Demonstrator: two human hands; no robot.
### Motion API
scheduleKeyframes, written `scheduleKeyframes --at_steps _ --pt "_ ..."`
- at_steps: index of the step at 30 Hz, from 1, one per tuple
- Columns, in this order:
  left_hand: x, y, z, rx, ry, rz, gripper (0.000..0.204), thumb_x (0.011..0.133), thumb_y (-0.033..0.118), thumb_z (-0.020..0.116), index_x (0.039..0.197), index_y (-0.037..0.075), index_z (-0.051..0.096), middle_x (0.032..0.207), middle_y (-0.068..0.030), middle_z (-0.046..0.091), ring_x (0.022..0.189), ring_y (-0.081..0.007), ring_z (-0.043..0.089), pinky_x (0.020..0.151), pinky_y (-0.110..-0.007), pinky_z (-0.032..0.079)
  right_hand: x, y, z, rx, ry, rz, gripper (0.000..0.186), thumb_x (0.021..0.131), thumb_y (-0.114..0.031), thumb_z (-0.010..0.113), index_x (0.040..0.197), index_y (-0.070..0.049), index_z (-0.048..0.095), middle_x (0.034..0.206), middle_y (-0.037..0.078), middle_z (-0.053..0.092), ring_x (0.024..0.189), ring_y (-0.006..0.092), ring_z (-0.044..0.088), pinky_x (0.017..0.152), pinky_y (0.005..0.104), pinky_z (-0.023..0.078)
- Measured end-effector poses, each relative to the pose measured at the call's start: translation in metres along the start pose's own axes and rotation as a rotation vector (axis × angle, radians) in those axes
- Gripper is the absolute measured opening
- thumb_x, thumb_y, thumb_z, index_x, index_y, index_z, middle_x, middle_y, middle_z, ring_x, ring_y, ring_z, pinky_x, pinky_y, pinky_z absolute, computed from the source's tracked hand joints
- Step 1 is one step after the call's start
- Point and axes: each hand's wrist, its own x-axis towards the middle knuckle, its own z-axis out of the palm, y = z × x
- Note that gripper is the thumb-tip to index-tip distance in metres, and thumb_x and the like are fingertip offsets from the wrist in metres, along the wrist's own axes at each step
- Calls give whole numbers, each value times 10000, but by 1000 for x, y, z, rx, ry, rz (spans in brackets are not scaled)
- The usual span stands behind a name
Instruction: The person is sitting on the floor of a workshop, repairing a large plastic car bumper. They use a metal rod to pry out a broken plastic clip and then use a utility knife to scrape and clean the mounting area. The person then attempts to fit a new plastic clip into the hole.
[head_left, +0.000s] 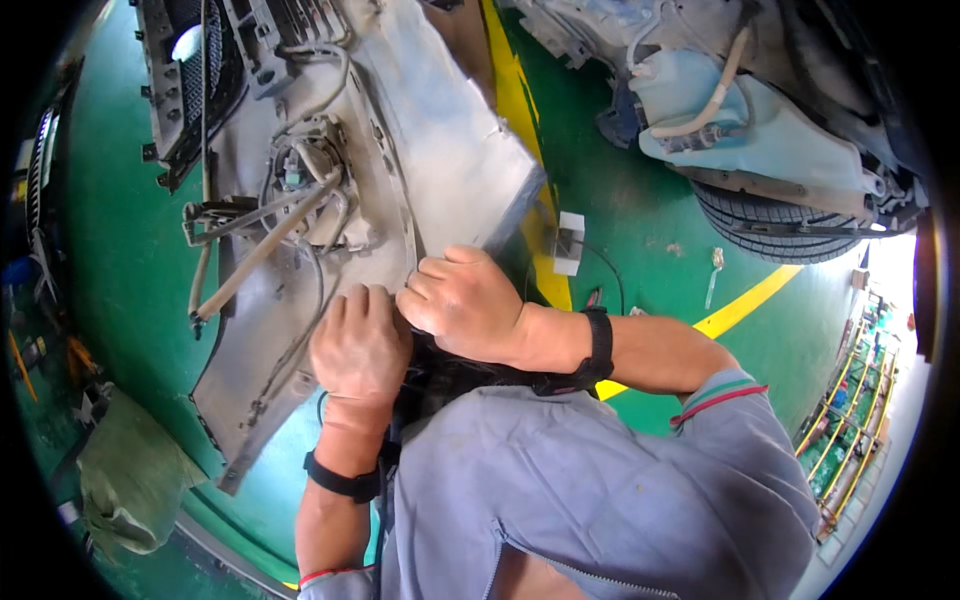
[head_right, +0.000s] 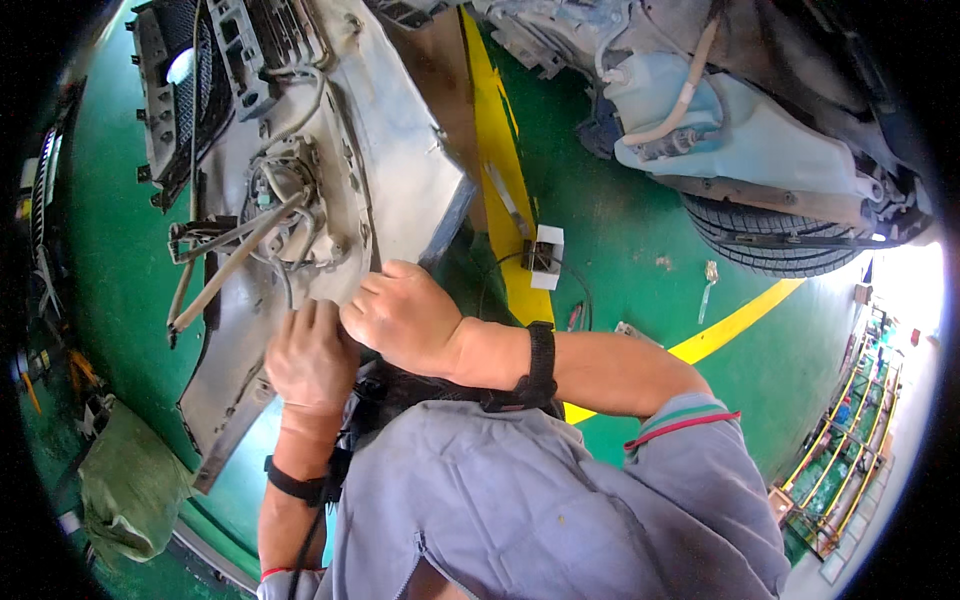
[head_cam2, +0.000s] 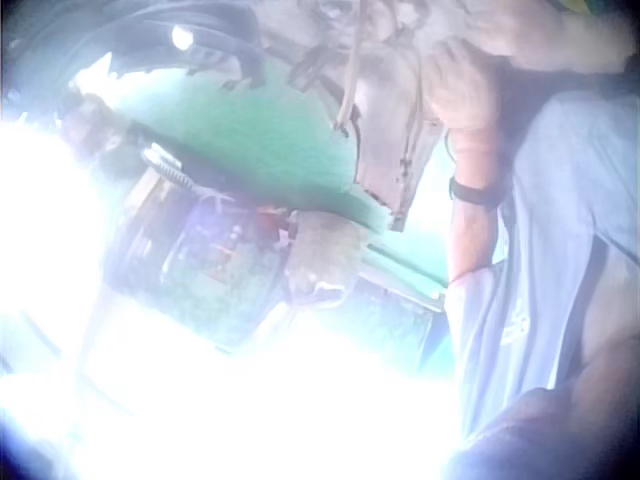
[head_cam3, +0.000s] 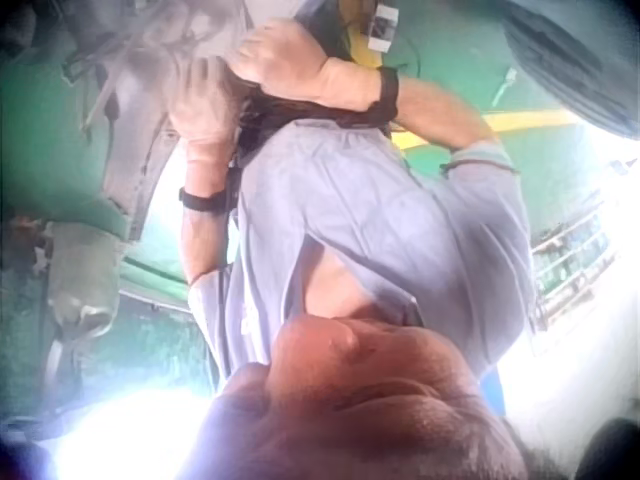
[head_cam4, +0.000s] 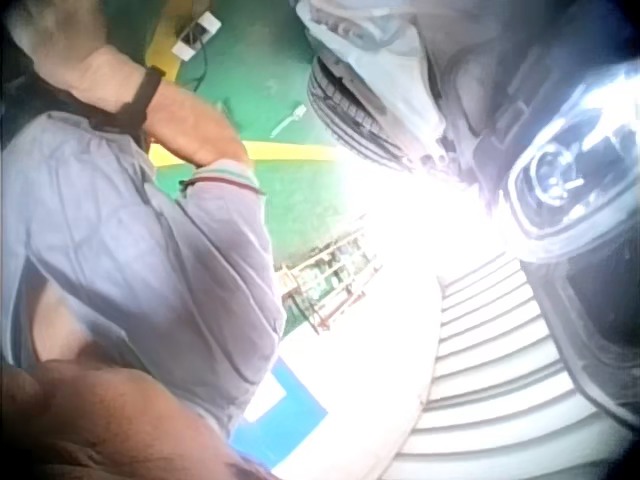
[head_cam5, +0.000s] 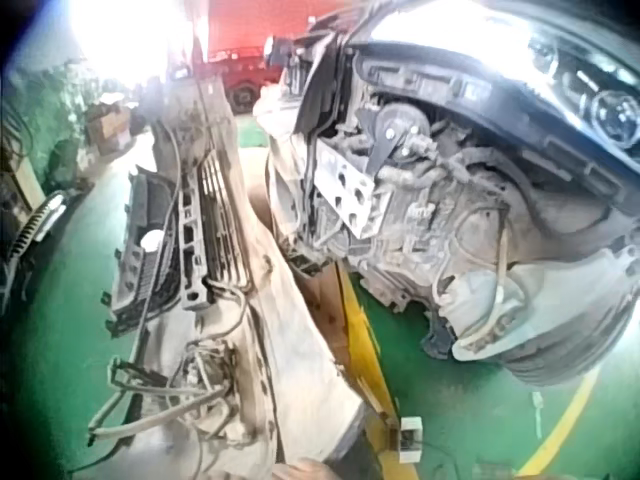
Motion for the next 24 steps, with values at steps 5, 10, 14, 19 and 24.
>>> scheduleKeyframes --at_steps 5,10,14,19,24 --pt "9 0 -6 -61 -104 -20 58 826 146 651 796 114 614 846 -65 640 859 -270 660 682 -394 557 -6 0 7 -26 17 -28 86 667 -94 644 728 -87 585 691 40 576 726 212 580 667 349 413" --pt "14 -4 -6 -83 -213 13 69 832 153 627 853 110 677 909 -93 719 916 -285 714 740 -404 579 -1 -4 3 -103 3 -23 38 699 -122 632 697 -92 609 709 65 629 764 228 626 729 361 457" --pt "15 9 3 -66 -239 -42 105 858 178 606 843 119 692 897 -109 739 869 -309 737 739 -428 584 -10 -2 7 -155 -69 21 88 650 -94 660 736 -81 653 746 78 662 811 242 652 765 363 474" --pt "21 3 15 39 -239 -19 133 897 186 582 853 119 688 873 -107 741 826 -297 748 705 -424 588 -15 6 14 -169 -88 5 117 632 -86 681 746 -78 656 780 77 672 846 251 658 801 370 473" --pt "18 -17 29 318 89 208 137 886 238 609 961 126 586 873 -45 661 798 -236 706 696 -366 563 -24 5 15 -177 -37 -23 125 628 -66 680 750 -81 655 798 89 674 875 261 657 805 371 469"
